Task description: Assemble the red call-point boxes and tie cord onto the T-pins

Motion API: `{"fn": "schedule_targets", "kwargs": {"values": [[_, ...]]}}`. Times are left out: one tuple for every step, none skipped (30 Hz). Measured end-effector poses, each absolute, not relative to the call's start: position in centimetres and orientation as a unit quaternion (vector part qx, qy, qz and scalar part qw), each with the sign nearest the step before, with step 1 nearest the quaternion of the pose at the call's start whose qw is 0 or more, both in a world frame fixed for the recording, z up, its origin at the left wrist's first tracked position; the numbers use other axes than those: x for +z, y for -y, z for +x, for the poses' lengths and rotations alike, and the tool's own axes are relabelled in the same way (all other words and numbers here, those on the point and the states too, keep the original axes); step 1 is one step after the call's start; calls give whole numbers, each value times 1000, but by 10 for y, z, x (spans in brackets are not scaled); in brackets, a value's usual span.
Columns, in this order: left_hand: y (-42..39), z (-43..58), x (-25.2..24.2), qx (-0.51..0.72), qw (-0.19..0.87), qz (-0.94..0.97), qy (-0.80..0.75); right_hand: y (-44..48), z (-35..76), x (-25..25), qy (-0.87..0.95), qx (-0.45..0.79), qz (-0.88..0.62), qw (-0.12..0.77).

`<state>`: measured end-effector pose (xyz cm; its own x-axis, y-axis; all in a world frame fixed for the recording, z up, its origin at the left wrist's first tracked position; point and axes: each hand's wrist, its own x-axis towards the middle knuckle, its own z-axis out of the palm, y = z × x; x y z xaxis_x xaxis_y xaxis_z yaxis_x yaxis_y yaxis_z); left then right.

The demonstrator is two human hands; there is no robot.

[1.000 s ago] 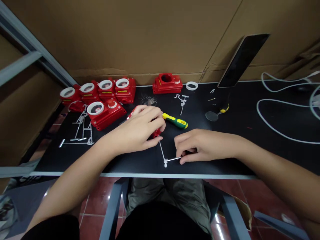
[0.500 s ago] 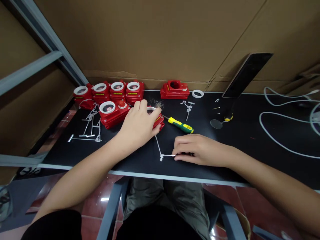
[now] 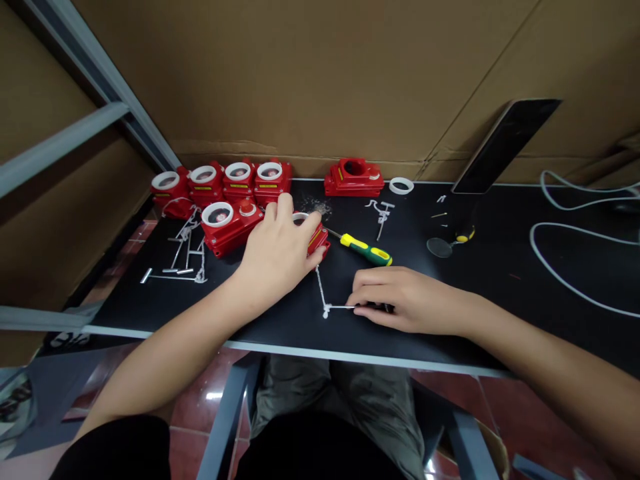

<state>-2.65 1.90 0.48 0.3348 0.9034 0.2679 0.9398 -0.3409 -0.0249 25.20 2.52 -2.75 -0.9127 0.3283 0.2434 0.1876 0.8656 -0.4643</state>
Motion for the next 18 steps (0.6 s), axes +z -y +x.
{"fn": "schedule_targets", "kwargs": {"values": [[-20,-28,5,-105,87,-820,556,-25,252,-27,952,221,-136,160],[-22,-30,5,-106,81,-833,537,-25,252,-27,952,221,-136,160],[-24,-33,6,-108,73,-851,509,-25,252,-28,952,221,-137,160],[-26,-35,6,-110,62,-869,478,-25,252,-28,952,221,-137,159],[-29,-38,7,-114,49,-886,447,-26,252,-28,952,221,-137,159],[-32,-41,7,-120,38,-899,419,-26,253,-28,953,221,-137,159],[-35,-43,8,-125,30,-908,398,-26,253,-29,953,219,-138,159],[-38,-46,9,-131,22,-913,385,-26,252,-29,953,217,-140,160],[-40,-48,10,-138,13,-916,377,-27,252,-30,953,214,-143,161],[-41,-50,11,-144,4,-917,371,-27,252,-31,953,210,-145,162],[-42,-51,13,-149,-8,-920,363,-27,251,-31,953,206,-148,164],[-42,-53,14,-155,-20,-923,352,-27,251,-32,954,202,-148,165],[-43,-54,16,-163,-32,-926,340,-28,251,-32,954,199,-148,166],[-43,-55,18,-173,-40,-927,329,-28,250,-33,955,196,-147,165],[-44,-56,19,-186,-44,-927,322,-28,250,-33,956,193,-147,163],[-46,-57,19,-199,-42,-925,322,-28,250,-33,957,190,-149,160],[-49,-59,18,-211,-35,-920,329,-28,249,-33,958,187,-154,156],[-53,-60,16,-219,-23,-914,341,-29,248,-34,958,183,-163,152]]}}
